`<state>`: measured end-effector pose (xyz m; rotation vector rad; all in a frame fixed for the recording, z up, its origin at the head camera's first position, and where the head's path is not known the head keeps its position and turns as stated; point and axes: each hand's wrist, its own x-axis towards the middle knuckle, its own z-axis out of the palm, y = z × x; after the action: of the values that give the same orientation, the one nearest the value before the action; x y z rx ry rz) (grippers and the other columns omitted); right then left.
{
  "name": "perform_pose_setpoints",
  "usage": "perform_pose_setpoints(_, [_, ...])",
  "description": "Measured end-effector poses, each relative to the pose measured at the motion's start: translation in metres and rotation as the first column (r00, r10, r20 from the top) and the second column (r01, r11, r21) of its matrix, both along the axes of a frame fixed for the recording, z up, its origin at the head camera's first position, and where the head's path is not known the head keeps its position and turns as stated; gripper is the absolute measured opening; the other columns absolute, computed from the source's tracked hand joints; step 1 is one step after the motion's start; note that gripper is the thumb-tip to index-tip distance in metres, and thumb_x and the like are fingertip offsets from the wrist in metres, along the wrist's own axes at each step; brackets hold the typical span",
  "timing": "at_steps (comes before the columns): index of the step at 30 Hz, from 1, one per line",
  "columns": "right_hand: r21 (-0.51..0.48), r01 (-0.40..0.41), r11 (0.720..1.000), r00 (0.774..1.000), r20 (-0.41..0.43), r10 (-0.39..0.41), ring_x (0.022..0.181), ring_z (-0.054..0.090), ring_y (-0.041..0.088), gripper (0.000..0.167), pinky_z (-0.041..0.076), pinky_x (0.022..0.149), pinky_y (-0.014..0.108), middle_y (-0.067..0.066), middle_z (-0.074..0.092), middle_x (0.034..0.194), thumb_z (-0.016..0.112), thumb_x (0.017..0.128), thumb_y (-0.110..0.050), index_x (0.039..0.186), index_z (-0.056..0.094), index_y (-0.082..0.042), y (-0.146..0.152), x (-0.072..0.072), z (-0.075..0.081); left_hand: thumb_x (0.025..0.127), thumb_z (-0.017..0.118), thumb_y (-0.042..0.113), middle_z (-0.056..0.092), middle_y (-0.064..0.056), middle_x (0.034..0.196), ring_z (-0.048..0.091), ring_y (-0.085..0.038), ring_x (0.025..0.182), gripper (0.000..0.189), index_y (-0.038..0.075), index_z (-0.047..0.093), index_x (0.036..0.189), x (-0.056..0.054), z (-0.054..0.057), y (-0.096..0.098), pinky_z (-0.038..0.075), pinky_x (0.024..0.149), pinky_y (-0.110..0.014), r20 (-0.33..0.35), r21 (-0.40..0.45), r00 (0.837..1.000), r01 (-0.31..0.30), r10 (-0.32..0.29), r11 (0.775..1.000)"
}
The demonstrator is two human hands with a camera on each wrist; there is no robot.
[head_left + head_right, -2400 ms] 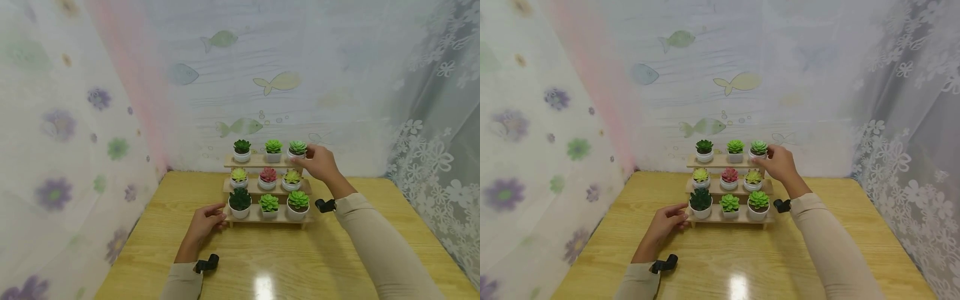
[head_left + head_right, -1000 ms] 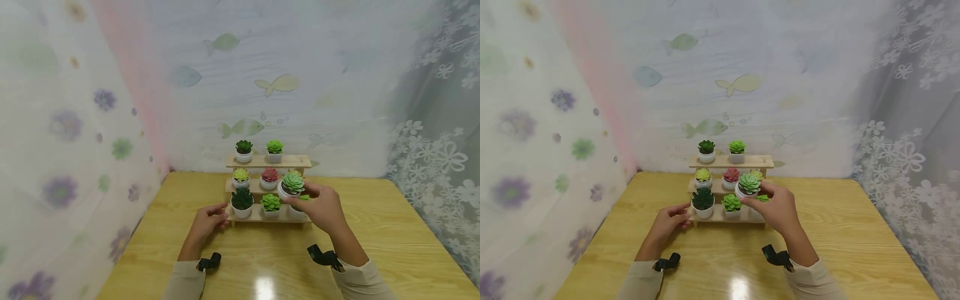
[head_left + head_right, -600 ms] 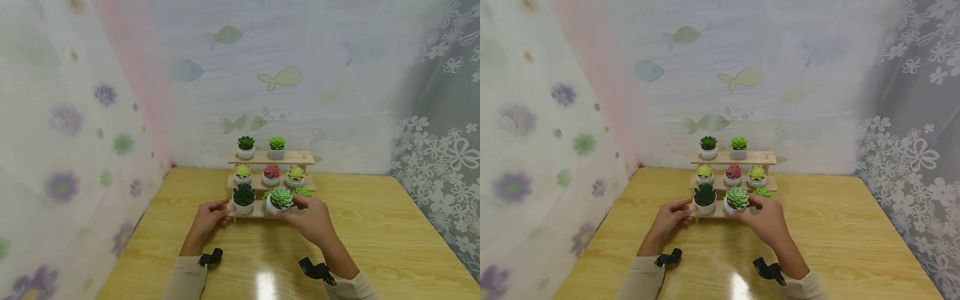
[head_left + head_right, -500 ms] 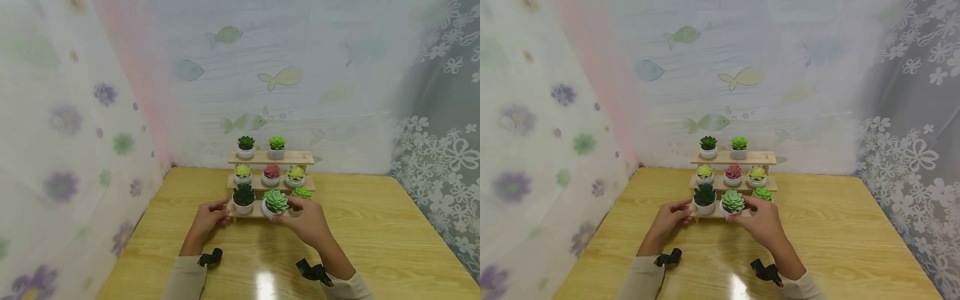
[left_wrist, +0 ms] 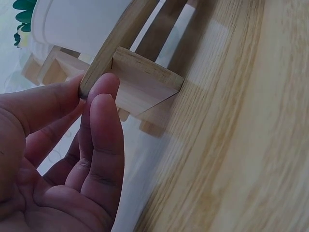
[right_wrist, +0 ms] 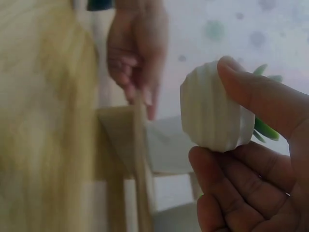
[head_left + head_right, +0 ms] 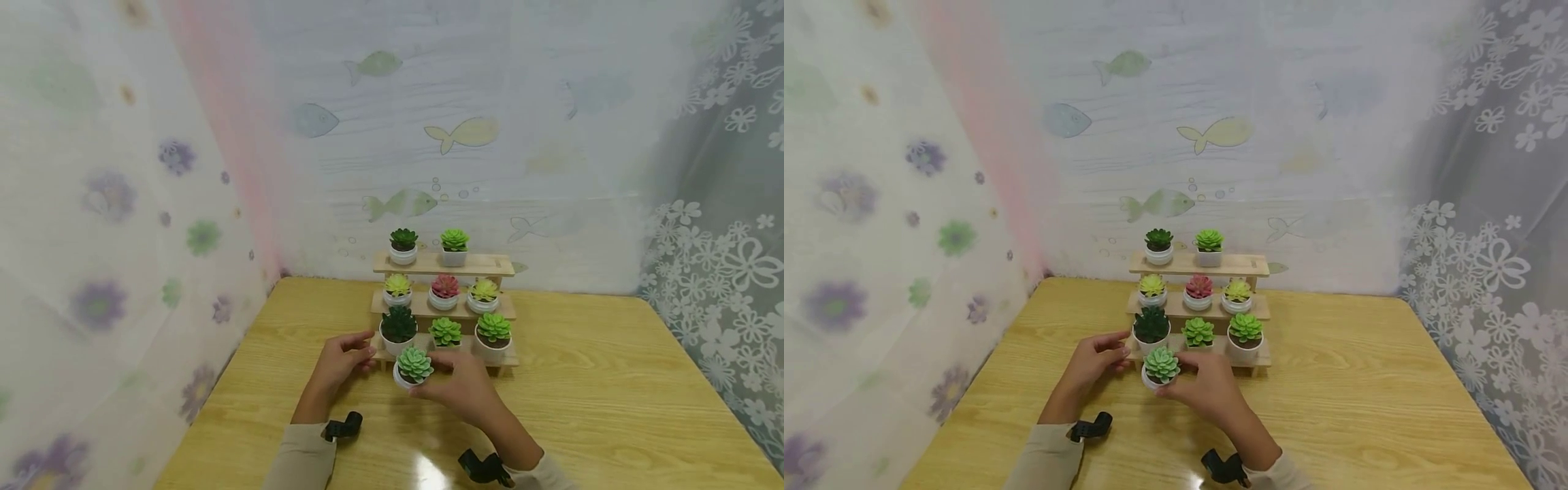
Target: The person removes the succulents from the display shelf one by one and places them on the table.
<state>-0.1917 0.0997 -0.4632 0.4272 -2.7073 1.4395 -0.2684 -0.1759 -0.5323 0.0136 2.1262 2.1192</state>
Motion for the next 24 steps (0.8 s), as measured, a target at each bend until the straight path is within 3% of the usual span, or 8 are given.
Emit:
perform_pose_setpoints(6, [0.019, -0.075, 0.997, 0.997, 0.005, 0.074, 0.090, 0.069, 0.008, 0.046, 0.058, 0.080, 0.033, -0.016, 0.076, 0.094, 0.096, 0.067, -0.046, 0.108, 0.081, -0.031, -0.009, -0.002, -0.013, 0.093, 0.077, 0.004, 0.067, -0.014, 0.104, 0.076, -0.018, 0.076, 0.044, 0.001, 0.067, 0.136, 0.001, -0.001, 0.001, 0.063, 0.065, -0.030, -0.010, -0.001, 1.000, 0.000, 0.000, 1.000])
perform_pose_setpoints(10, [0.033, -0.083, 0.996, 0.997, 0.007, 0.083, 0.090, 0.070, 0.008, 0.044, 0.056, 0.078, 0.028, -0.017, 0.077, 0.094, 0.096, 0.067, -0.047, 0.106, 0.081, -0.034, -0.012, -0.005, -0.019, 0.093, 0.077, 0.004, 0.067, -0.015, 0.105, 0.076, -0.017, 0.076, 0.044, 0.001, 0.068, 0.135, 0.001, -0.001, 0.001, 0.064, 0.066, -0.030, -0.021, -0.006, 1.000, -0.005, 0.005, 1.000])
perform_pose_setpoints(17, [-0.001, -0.108, 0.994, 0.994, 0.037, 0.108, 0.093, 0.072, 0.014, 0.044, 0.058, 0.079, 0.030, -0.013, 0.078, 0.100, 0.096, 0.069, -0.043, 0.109, 0.082, -0.030, -0.019, -0.010, -0.027, 0.091, 0.078, 0.004, 0.067, -0.015, 0.106, 0.076, -0.019, 0.077, 0.042, 0.006, 0.071, 0.132, 0.000, 0.000, 0.002, 0.064, 0.067, -0.032, 0.008, -0.006, 1.000, -0.023, 0.023, 1.000])
perform_pose_setpoints(24, [0.049, -0.134, 0.990, 0.991, 0.021, 0.133, 0.083, 0.068, 0.012, 0.040, 0.052, 0.069, 0.023, -0.013, 0.077, 0.093, 0.096, 0.069, -0.043, 0.103, 0.082, -0.028, -0.030, -0.018, -0.034, 0.091, 0.078, 0.004, 0.066, -0.016, 0.109, 0.075, -0.019, 0.076, 0.041, 0.008, 0.072, 0.131, 0.000, 0.000, 0.001, 0.064, 0.065, -0.032, 0.015, -0.015, 0.999, -0.032, 0.032, 0.999])
